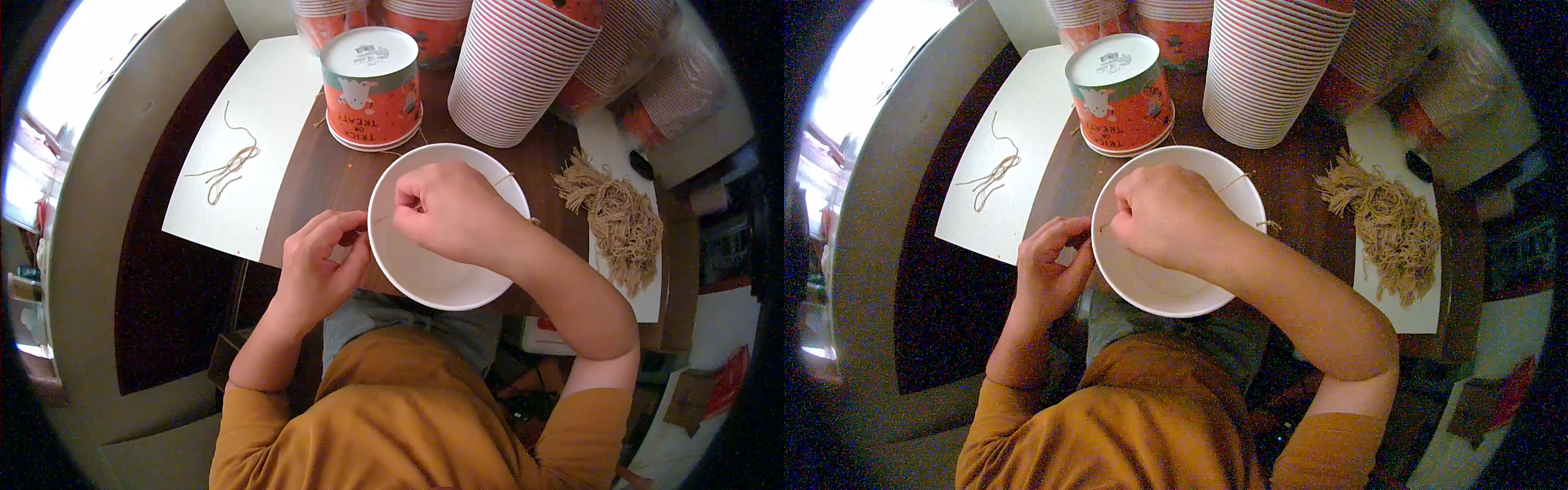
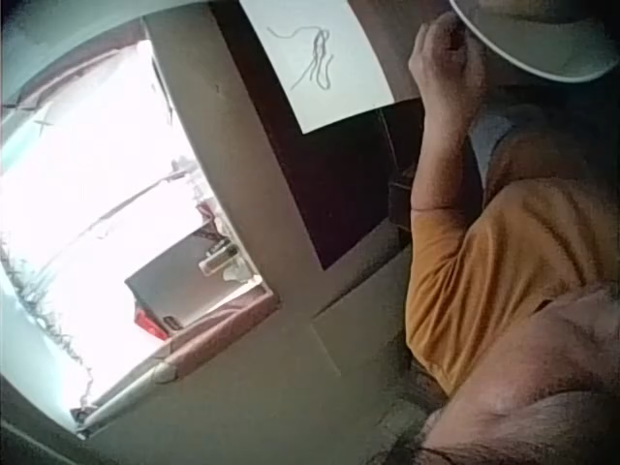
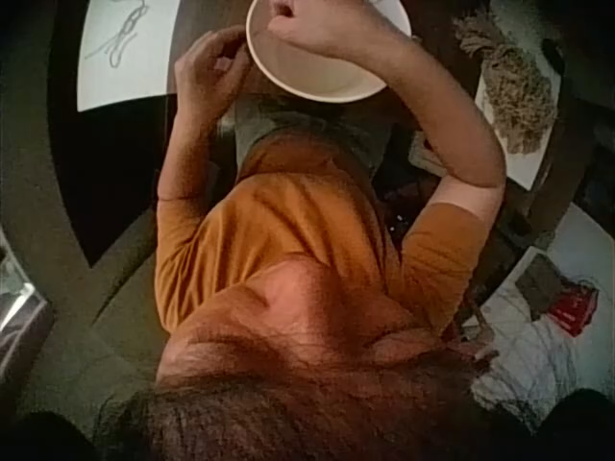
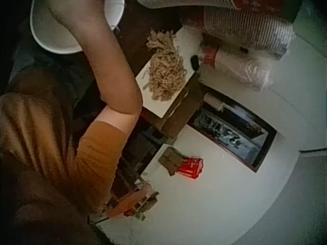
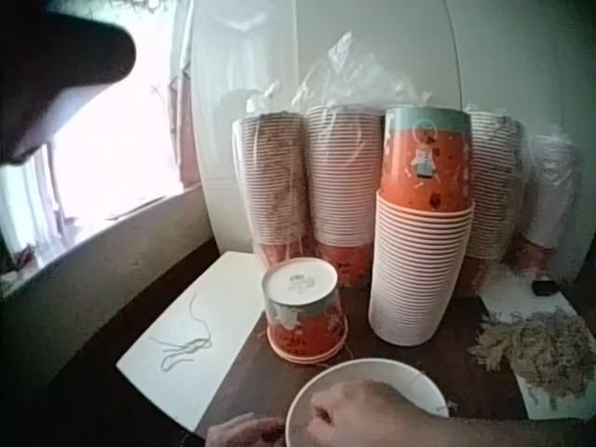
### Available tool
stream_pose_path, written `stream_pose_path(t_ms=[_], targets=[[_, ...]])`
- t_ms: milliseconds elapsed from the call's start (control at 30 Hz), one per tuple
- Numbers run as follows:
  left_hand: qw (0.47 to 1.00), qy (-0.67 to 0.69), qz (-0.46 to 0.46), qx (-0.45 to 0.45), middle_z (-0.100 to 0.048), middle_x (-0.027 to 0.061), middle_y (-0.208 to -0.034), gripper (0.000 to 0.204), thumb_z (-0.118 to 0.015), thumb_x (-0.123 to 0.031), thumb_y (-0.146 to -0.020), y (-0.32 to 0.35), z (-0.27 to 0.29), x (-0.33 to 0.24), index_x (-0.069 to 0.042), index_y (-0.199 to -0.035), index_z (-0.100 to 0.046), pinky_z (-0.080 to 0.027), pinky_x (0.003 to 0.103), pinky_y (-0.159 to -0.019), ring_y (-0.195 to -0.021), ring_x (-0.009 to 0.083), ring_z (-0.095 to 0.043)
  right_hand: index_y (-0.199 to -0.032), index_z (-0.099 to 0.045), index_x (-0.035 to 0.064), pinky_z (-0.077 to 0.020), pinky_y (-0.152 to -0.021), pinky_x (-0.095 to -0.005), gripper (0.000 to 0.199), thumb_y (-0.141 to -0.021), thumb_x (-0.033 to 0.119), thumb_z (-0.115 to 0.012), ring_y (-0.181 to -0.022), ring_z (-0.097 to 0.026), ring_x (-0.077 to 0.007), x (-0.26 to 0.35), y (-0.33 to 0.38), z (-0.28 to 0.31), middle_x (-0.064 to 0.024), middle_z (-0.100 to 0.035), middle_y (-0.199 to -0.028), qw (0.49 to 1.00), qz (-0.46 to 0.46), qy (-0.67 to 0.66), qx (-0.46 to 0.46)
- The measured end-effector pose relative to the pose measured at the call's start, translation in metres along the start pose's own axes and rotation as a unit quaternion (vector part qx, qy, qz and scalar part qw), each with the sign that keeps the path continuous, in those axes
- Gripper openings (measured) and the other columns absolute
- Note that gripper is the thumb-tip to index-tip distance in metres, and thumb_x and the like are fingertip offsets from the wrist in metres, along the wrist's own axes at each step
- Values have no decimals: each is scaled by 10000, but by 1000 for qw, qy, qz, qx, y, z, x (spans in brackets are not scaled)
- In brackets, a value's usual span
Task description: Threading and tying twine handles onto paper buckets.
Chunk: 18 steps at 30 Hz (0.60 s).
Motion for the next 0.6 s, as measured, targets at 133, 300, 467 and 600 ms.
stream_pose_path(t_ms=[133,300,467,600], targets=[[1000,-1,0,-2,-632,131,-790,185,-638,26,-754,-1,0,-1,25,-939,-629,-514,280,-628,-681,205,-641,-679,-635,29,-498,-671,-460,159,-728,169,-578,-696,-624,-361,2,0,1,-182,-636,-722,1000,10,-2,-3],[1000,-2,0,-2,-632,133,-782,184,-639,26,-752,0,-1,-1,25,-936,-627,-514,283,-627,-680,207,-641,-670,-638,28,-504,-669,-459,153,-727,157,-578,-679,-624,-365,4,1,1,-183,-635,-715,1000,25,6,-10],[1000,-2,3,-3,-632,134,-782,182,-641,22,-751,1,-1,1,26,-933,-626,-514,284,-624,-679,210,-641,-682,-643,25,-507,-689,-464,161,-725,166,-579,-693,-627,-364,2,1,-2,-174,-641,-723,999,15,34,1],[1000,-4,4,-1,-631,135,-782,181,-640,22,-753,0,0,0,26,-933,-626,-514,283,-622,-679,208,-640,-693,-654,35,-505,-674,-458,161,-727,173,-578,-684,-627,-360,3,2,-1,-164,-645,-722,999,31,33,-2]])
Point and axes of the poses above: each hand's wrist, its own y-axis away from the middle knuckle, its own z-axis out of the back of the hand, x = y × z, the point moved 8 cm from there along -y, towards the middle knuckle
